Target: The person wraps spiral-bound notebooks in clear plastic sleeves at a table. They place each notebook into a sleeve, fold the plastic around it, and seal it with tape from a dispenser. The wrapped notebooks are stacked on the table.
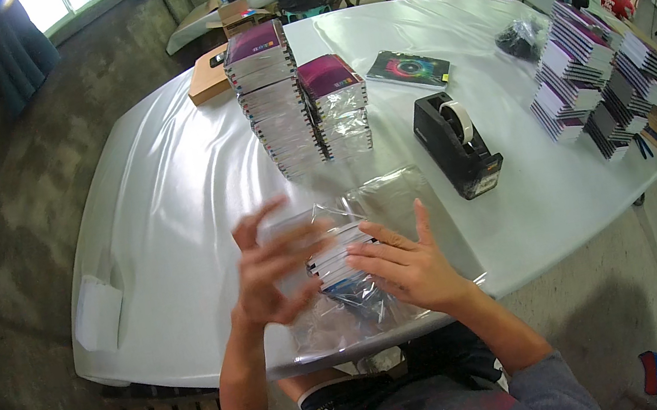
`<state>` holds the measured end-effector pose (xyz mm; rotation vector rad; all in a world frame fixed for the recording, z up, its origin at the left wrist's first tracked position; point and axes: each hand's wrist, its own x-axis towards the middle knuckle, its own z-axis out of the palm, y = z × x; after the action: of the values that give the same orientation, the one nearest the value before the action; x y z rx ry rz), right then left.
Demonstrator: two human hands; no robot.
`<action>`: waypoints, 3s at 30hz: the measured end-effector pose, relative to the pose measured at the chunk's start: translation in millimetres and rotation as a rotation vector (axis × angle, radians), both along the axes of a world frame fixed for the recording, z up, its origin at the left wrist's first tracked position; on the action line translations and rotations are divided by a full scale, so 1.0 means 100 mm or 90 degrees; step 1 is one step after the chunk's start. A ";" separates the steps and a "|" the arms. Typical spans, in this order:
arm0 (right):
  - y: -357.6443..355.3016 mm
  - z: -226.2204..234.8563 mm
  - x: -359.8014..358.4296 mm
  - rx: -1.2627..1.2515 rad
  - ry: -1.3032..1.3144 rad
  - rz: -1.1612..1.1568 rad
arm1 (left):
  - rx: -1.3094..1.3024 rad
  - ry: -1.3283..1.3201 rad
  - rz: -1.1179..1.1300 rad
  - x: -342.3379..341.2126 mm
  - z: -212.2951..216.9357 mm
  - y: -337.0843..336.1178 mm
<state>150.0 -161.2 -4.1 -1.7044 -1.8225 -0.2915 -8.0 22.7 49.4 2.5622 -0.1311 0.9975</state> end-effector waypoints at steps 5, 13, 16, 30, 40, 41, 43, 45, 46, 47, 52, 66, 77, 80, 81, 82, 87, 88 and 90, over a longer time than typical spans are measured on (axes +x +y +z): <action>-0.07 0.13 -0.01 -0.093 0.089 0.032 | 0.045 0.208 0.054 -0.17 -0.33 -0.15; -0.41 0.30 1.43 0.037 0.336 -0.381 | 0.005 0.267 0.087 -0.22 -0.34 -0.22; -0.67 -0.14 2.22 -0.103 0.413 -0.475 | -0.002 0.261 0.071 -0.16 -0.32 -0.24; -0.63 -0.28 1.91 0.101 1.129 -0.222 | 0.010 0.319 0.080 -0.23 -0.30 -0.21; -0.60 -0.44 1.65 0.044 0.049 -0.659 | -0.005 0.333 0.048 -0.26 -0.24 -0.15; -0.54 -0.32 1.51 0.020 -0.090 -0.732 | -0.007 0.328 0.050 -0.27 -0.23 -0.15; -0.58 -0.33 1.47 -0.073 -0.126 -0.793 | -0.001 0.316 0.049 -0.26 -0.24 -0.15; -0.74 -0.37 1.53 -0.108 0.051 -0.776 | 0.021 0.313 0.041 -0.24 -0.26 -0.14; -0.89 -0.40 1.66 -0.094 0.242 -0.719 | 0.032 0.314 0.033 -0.22 -0.26 -0.13; -1.02 -0.44 1.78 -0.081 0.429 -0.652 | 0.042 0.317 0.023 -0.21 -0.25 -0.12; -0.69 0.23 1.18 -0.089 0.705 -0.209 | 0.060 0.329 0.024 -0.25 -0.28 -0.12; 0.81 0.80 0.16 -0.434 0.218 0.104 | 0.099 0.407 0.004 -0.26 -0.14 -0.10; 0.33 0.66 0.86 -0.393 0.222 0.254 | 0.090 0.025 0.118 -0.09 -0.71 -0.33; 0.12 0.50 0.67 -0.374 0.391 0.245 | 0.008 -0.129 0.202 0.06 -0.76 -0.49; 0.09 0.38 0.61 -0.332 0.468 0.239 | -0.023 -0.161 0.219 0.10 -0.72 -0.53; 0.10 0.22 0.56 -0.287 0.542 0.227 | -0.048 -0.142 0.243 0.14 -0.61 -0.59; 0.18 0.05 0.32 -0.181 0.775 0.179 | -0.410 -0.093 0.181 0.18 -0.46 -0.45; 0.21 0.05 0.29 -0.177 0.777 0.172 | -0.503 -0.100 0.158 0.17 -0.47 -0.43; 0.25 0.07 0.25 -0.168 0.781 0.153 | -0.535 -0.080 0.126 0.12 -0.47 -0.37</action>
<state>175.3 -136.5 2.7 -1.2679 -1.0827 0.9370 3.6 -14.0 2.6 1.7622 0.4284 0.9996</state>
